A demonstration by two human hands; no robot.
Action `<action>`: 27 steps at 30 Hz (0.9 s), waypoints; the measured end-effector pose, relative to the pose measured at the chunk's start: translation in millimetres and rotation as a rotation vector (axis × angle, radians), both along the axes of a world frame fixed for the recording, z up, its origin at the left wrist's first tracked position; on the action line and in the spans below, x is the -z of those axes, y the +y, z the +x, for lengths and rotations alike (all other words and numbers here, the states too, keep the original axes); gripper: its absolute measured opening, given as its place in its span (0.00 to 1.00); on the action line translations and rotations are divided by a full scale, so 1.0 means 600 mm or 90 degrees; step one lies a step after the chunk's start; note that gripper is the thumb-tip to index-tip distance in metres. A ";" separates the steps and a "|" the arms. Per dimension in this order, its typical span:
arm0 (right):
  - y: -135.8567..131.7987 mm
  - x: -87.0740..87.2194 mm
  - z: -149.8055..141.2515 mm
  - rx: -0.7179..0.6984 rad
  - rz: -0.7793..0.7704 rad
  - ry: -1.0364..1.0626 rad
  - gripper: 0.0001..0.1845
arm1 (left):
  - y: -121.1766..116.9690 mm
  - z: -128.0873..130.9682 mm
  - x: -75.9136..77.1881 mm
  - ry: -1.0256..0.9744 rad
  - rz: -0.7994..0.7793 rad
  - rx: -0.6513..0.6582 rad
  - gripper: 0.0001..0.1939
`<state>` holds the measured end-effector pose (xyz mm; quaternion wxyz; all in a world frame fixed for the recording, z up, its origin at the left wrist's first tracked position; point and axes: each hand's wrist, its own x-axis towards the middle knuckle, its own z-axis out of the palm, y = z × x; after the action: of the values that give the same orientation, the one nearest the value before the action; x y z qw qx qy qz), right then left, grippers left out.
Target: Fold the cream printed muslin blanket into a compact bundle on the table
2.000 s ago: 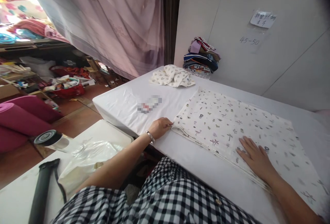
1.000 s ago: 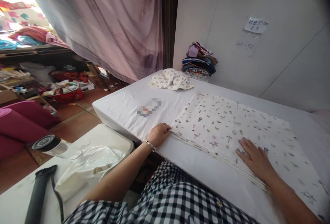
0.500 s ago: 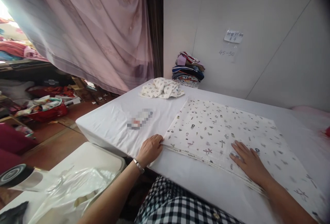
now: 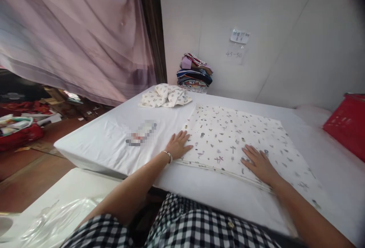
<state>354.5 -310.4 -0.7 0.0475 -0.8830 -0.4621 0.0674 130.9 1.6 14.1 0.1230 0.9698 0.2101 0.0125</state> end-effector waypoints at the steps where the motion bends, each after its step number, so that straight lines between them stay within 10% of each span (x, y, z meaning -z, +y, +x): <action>1: 0.000 -0.002 0.001 -0.002 0.000 -0.004 0.37 | 0.004 -0.001 0.004 -0.003 0.001 0.003 0.33; 9: 0.013 -0.035 -0.023 -0.016 0.004 0.031 0.34 | -0.014 -0.015 -0.016 -0.040 -0.017 0.063 0.32; 15: 0.043 -0.045 -0.118 -0.245 0.118 0.083 0.28 | -0.041 -0.064 -0.015 -0.155 0.019 0.282 0.19; 21: 0.093 -0.026 -0.156 -0.330 0.302 0.077 0.18 | -0.020 -0.105 -0.017 -0.227 -0.007 0.251 0.13; 27: 0.160 -0.038 -0.176 -0.347 0.286 0.101 0.14 | -0.007 -0.128 -0.021 -0.231 -0.010 0.194 0.10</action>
<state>249.0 -214.6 22.4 0.2563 -0.6869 -0.6787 0.0428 53.9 -2.4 26.5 0.1668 0.9712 0.0357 0.1661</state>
